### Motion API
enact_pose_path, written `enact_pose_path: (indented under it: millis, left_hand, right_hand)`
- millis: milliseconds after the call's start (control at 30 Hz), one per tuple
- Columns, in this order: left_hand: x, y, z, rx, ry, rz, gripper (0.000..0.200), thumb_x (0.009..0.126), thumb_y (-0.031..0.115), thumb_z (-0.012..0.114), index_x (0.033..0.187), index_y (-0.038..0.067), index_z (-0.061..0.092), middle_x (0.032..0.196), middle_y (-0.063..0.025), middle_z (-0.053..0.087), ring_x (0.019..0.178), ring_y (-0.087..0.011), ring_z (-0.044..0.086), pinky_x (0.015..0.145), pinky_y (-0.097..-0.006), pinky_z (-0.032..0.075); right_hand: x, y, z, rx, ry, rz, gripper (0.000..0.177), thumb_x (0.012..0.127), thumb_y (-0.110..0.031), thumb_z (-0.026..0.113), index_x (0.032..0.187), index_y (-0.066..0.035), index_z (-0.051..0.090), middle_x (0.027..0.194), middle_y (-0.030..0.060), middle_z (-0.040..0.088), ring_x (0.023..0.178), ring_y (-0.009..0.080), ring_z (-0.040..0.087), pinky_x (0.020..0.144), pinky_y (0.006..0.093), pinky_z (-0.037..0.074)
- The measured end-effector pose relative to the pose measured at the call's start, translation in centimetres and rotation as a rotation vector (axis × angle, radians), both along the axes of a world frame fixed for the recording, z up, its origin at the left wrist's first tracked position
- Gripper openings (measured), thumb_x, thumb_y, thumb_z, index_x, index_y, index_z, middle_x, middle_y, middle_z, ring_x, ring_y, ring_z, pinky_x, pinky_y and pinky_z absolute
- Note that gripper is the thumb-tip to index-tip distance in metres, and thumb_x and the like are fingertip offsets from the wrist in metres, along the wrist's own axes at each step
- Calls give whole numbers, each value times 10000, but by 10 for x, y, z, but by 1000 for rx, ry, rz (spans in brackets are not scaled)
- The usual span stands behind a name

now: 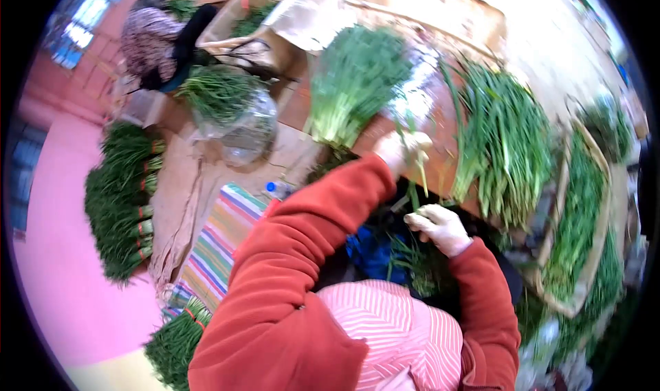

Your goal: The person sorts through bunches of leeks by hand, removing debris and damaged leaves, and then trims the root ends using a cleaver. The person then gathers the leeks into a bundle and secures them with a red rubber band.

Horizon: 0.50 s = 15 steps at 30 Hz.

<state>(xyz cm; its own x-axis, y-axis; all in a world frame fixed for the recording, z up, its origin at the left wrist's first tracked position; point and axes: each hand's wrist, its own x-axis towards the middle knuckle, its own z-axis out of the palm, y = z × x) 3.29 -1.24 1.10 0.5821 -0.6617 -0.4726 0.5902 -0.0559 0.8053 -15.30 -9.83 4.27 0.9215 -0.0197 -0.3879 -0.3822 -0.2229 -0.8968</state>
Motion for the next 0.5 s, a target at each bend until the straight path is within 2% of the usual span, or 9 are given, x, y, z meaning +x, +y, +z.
enact_pose_path:
  millis: [67, 133, 200, 267, 333, 400, 433, 467, 500]
  left_hand:
    - [15, -2, 0, -3, 94, -33, 273, 768, 247, 666, 926, 35, 600, 832, -73, 608, 800, -186, 576, 735, -310, 462]
    - [3, 9, 8, -152, 54, 152, 296, 785, 257, 655, 959, 27, 586, 883, -68, 603, 847, -201, 579, 768, -324, 468]
    - [3, 9, 6, -148, -6, 53, 312, 801, 278, 647, 977, 31, 580, 900, -64, 602, 832, -199, 582, 780, -330, 471]
    - [-5, 12, 5, -149, -153, 48, 306, 787, 293, 662, 941, 36, 598, 830, -51, 605, 770, -169, 587, 755, -306, 477]
    - [-16, 13, 9, -34, -188, -50, 294, 765, 310, 683, 872, 43, 621, 775, -35, 604, 720, -137, 581, 721, -274, 475]
    - [-34, 10, 9, -67, -191, -143, 285, 750, 323, 698, 826, 56, 637, 758, -19, 600, 671, -105, 546, 650, -239, 445]
    - [-45, 11, 10, -59, -169, -187, 290, 745, 331, 701, 829, 59, 642, 759, -16, 597, 672, -98, 528, 636, -233, 423]
    - [-58, 13, 14, -50, -145, -235, 295, 741, 338, 703, 831, 63, 647, 760, -12, 594, 673, -91, 511, 623, -227, 402]
    - [-70, 17, 20, -98, -157, -250, 315, 748, 354, 690, 874, 68, 648, 785, -8, 589, 700, -77, 482, 628, -223, 372]
  right_hand:
    - [-21, 4, -4, -110, 153, 157, 229, 811, -255, 603, 841, -28, 612, 785, 94, 592, 549, 155, 553, 555, 282, 447]
    - [-45, 4, -38, -342, 345, 497, 271, 811, -294, 581, 903, -43, 626, 905, 134, 618, 684, 220, 613, 650, 325, 480]
    - [-67, 7, -58, -789, 374, 752, 283, 775, -285, 602, 925, -47, 631, 922, 155, 634, 820, 299, 620, 739, 350, 493]
    - [-63, -1, -46, -901, 498, 546, 354, 779, -335, 610, 1008, -64, 625, 1002, 168, 617, 939, 307, 597, 824, 353, 470]
    - [-62, -12, -43, -825, 171, 11, 413, 832, -372, 555, 1080, -42, 588, 1072, 156, 599, 995, 278, 579, 870, 359, 450]
    - [-49, -15, -34, -419, -104, -307, 444, 836, -350, 584, 1137, -26, 551, 1073, 158, 599, 998, 254, 583, 864, 330, 449]
    - [-44, -9, -39, -110, -231, -402, 451, 839, -295, 601, 1191, -27, 511, 1063, 155, 603, 961, 231, 600, 854, 300, 446]
    - [-39, 0, -12, -161, -143, -356, 491, 853, -328, 572, 1235, -36, 475, 1089, 161, 589, 970, 227, 595, 873, 302, 431]
    - [-35, 7, -15, -292, -138, -312, 463, 858, -332, 558, 1207, -35, 495, 1082, 157, 591, 961, 233, 595, 856, 314, 440]
